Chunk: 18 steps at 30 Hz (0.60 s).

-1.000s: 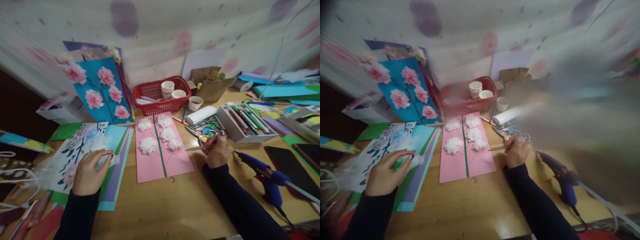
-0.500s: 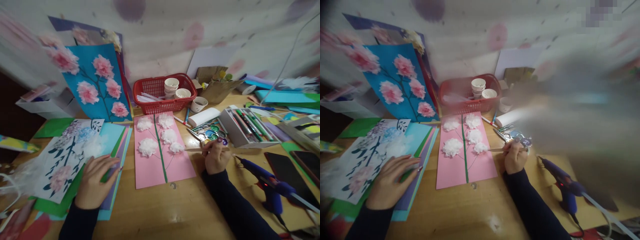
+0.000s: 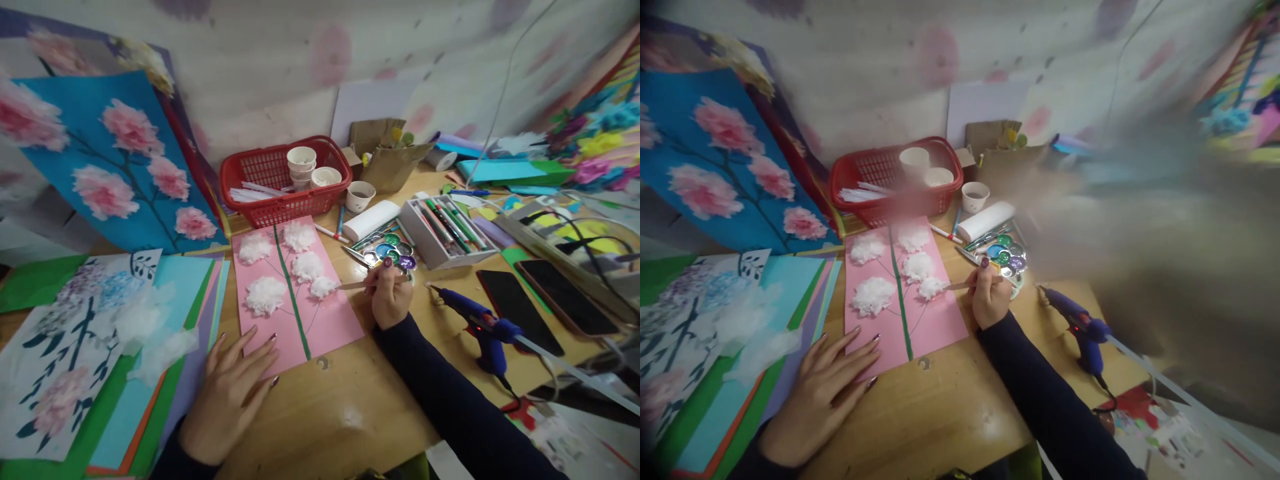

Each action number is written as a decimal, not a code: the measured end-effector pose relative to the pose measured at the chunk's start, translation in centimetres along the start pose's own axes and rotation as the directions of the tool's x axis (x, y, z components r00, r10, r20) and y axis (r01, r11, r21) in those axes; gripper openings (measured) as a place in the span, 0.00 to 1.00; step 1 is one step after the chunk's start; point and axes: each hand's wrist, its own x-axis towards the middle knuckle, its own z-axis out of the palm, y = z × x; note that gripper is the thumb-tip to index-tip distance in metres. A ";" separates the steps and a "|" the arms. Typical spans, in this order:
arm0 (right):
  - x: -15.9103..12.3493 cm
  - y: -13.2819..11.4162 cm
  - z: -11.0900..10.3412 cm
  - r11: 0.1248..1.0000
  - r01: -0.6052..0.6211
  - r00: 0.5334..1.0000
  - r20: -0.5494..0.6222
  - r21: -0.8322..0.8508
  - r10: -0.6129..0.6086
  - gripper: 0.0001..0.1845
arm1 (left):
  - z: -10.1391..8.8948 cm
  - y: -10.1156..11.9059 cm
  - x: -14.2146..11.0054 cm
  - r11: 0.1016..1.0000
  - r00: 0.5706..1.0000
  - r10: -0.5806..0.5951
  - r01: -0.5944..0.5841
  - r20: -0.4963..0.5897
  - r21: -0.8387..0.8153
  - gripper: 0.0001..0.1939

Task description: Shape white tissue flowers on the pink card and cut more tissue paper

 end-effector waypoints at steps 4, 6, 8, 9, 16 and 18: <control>-0.2 0.0 -0.2 0.996 0.055 0.997 0.049 -0.070 -0.052 0.29 | 0.1 -0.1 0.1 0.999 1.000 0.024 -0.023 -0.015 0.026 0.18; -0.2 -0.1 -0.2 0.989 0.094 0.993 0.077 -0.119 -0.085 0.29 | 0.0 0.0 0.2 0.999 0.999 0.033 -0.032 -0.020 0.036 0.18; -0.1 -0.1 -0.2 0.980 0.125 0.989 0.098 -0.157 -0.111 0.27 | 0.0 0.0 0.3 0.999 0.999 0.032 -0.031 -0.019 0.038 0.18; 0.0 0.0 -0.2 0.976 0.137 0.987 0.103 -0.170 -0.121 0.27 | -0.1 0.0 0.4 0.999 0.999 0.031 -0.031 -0.021 0.037 0.17; 0.3 0.2 0.0 0.990 0.083 0.994 0.086 -0.113 -0.074 0.28 | 0.0 0.0 0.4 0.999 0.999 0.032 -0.031 -0.044 0.027 0.18; 0.3 0.1 -0.1 0.998 0.035 0.999 0.041 -0.054 -0.032 0.30 | 0.1 -0.1 0.4 0.999 0.998 0.030 -0.029 -0.049 0.029 0.18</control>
